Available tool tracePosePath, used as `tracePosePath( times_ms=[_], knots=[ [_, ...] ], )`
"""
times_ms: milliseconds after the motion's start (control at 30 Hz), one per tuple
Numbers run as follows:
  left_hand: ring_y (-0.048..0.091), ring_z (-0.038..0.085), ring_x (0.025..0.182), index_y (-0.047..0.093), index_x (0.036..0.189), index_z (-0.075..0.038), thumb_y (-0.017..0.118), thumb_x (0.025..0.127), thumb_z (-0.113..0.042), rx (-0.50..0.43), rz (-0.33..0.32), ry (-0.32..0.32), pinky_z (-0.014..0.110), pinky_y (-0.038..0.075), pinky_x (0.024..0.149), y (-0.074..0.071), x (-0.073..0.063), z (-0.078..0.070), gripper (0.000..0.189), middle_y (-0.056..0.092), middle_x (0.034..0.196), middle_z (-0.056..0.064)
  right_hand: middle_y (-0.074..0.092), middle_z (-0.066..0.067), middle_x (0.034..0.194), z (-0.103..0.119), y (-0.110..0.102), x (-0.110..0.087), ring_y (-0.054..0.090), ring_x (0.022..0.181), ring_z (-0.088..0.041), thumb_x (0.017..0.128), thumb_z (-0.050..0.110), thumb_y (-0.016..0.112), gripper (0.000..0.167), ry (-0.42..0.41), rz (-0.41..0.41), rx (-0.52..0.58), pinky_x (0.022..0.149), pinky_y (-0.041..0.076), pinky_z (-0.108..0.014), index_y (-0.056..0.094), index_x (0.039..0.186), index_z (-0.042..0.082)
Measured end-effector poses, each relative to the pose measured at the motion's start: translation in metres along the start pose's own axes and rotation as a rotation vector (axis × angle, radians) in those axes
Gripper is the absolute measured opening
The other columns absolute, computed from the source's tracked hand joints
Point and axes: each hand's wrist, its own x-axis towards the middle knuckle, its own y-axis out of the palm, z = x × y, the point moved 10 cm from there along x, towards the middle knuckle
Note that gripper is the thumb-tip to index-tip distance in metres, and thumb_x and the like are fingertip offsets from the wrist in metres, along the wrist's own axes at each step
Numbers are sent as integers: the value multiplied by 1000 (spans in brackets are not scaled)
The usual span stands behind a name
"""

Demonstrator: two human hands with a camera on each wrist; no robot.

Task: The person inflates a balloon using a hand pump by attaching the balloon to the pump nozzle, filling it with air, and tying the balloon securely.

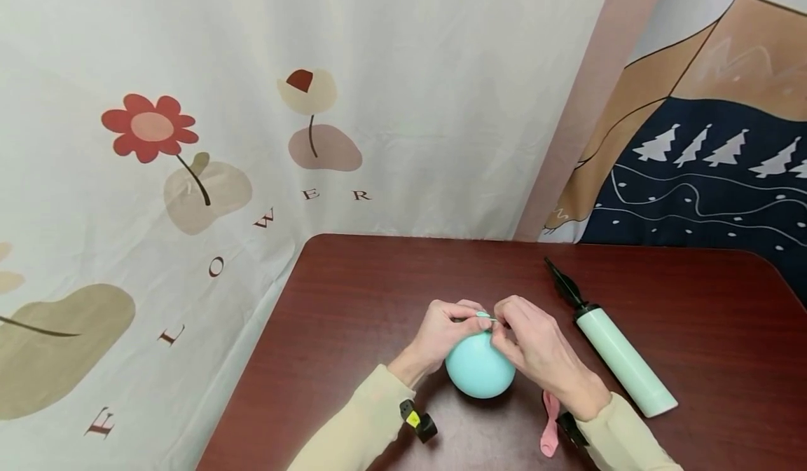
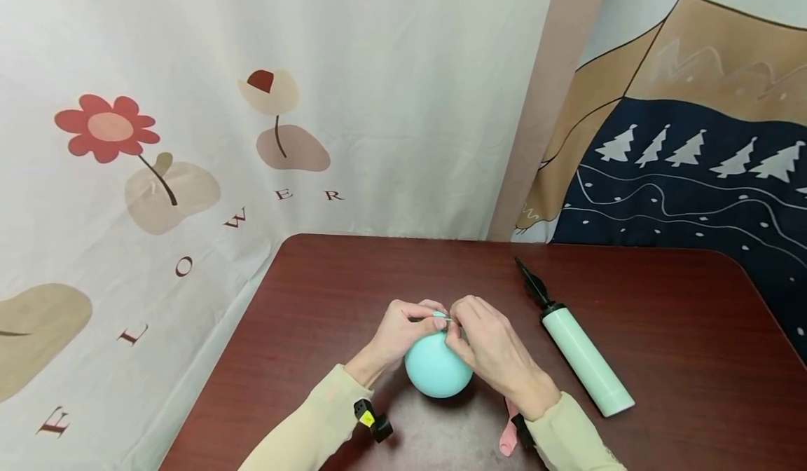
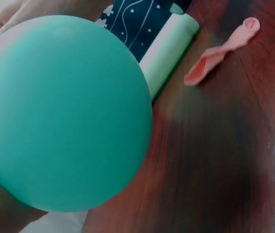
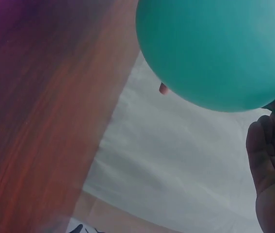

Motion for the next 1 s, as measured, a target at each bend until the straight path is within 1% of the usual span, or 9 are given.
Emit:
tracePosePath(
  times_ms=[167, 233, 367, 467, 567, 667, 767, 867, 1000],
  knots=[
    [63, 10, 89, 73, 95, 19, 77, 89, 2, -4, -76, -3, 24, 56, 76, -6, -1, 1, 18, 70, 85, 0, 58, 2, 89, 3, 2, 1, 49, 75, -9, 90, 8, 50, 5, -16, 8, -43, 62, 44, -21, 54, 87, 10],
    [63, 10, 89, 75, 93, 17, 78, 89, 2, 32, -107, 24, 24, 56, 76, -8, -2, -2, 16, 70, 86, 3, 58, 2, 88, 4, 3, 2, 49, 75, -9, 90, 8, 49, 6, -24, 9, -60, 61, 44, -22, 54, 87, 9],
    [60, 10, 93, 77, 94, 13, 77, 91, 2, 122, -100, 87, 26, 55, 82, -10, -2, -9, 12, 70, 90, 16, 58, 0, 88, 8, 4, 2, 52, 74, -11, 89, 8, 49, 6, -27, -6, -80, 62, 47, -24, 55, 87, 8],
    [58, 10, 99, 77, 97, 11, 76, 93, -3, 162, -42, 139, 29, 54, 88, -6, -3, -14, 15, 70, 93, 23, 58, 0, 88, 7, 3, 2, 52, 74, -12, 89, 8, 49, 6, -3, -21, -84, 63, 47, -25, 55, 87, 9],
    [59, 12, 103, 76, 98, 13, 76, 95, -19, 140, 51, 184, 31, 51, 93, 0, -2, -16, 32, 69, 97, 28, 56, 0, 86, 6, 2, 0, 50, 73, -11, 88, 7, 50, 6, 28, -39, -67, 62, 46, -24, 55, 88, 8],
    [59, 12, 105, 73, 96, 16, 73, 93, -37, 92, 155, 196, 31, 50, 94, 6, -2, -17, 53, 66, 101, 32, 53, 1, 85, 4, 2, -3, 47, 73, -9, 87, 5, 51, 5, 56, -37, -38, 62, 43, -22, 54, 88, 9],
    [58, 11, 106, 73, 95, 16, 69, 91, -48, 102, 230, 185, 30, 49, 93, 10, -2, -17, 64, 65, 102, 30, 52, 3, 85, 2, 2, -6, 48, 73, -8, 86, 2, 53, 7, 82, -33, -2, 62, 42, -19, 54, 89, 9],
    [56, 11, 106, 76, 97, 12, 67, 91, -52, 168, 262, 178, 30, 49, 93, 10, -3, -19, 65, 66, 104, 26, 53, 6, 85, -1, 2, -8, 49, 71, -6, 85, 2, 55, 14, 120, -33, 25, 61, 42, -15, 61, 95, 9],
    [55, 11, 108, 77, 96, 8, 67, 93, -51, 233, 262, 160, 31, 49, 95, 10, -2, -20, 60, 69, 105, 22, 60, 6, 85, -4, 0, -9, 53, 70, -5, 84, 3, 57, 19, 168, -48, 20, 60, 46, -15, 68, 97, 12]
  ],
)
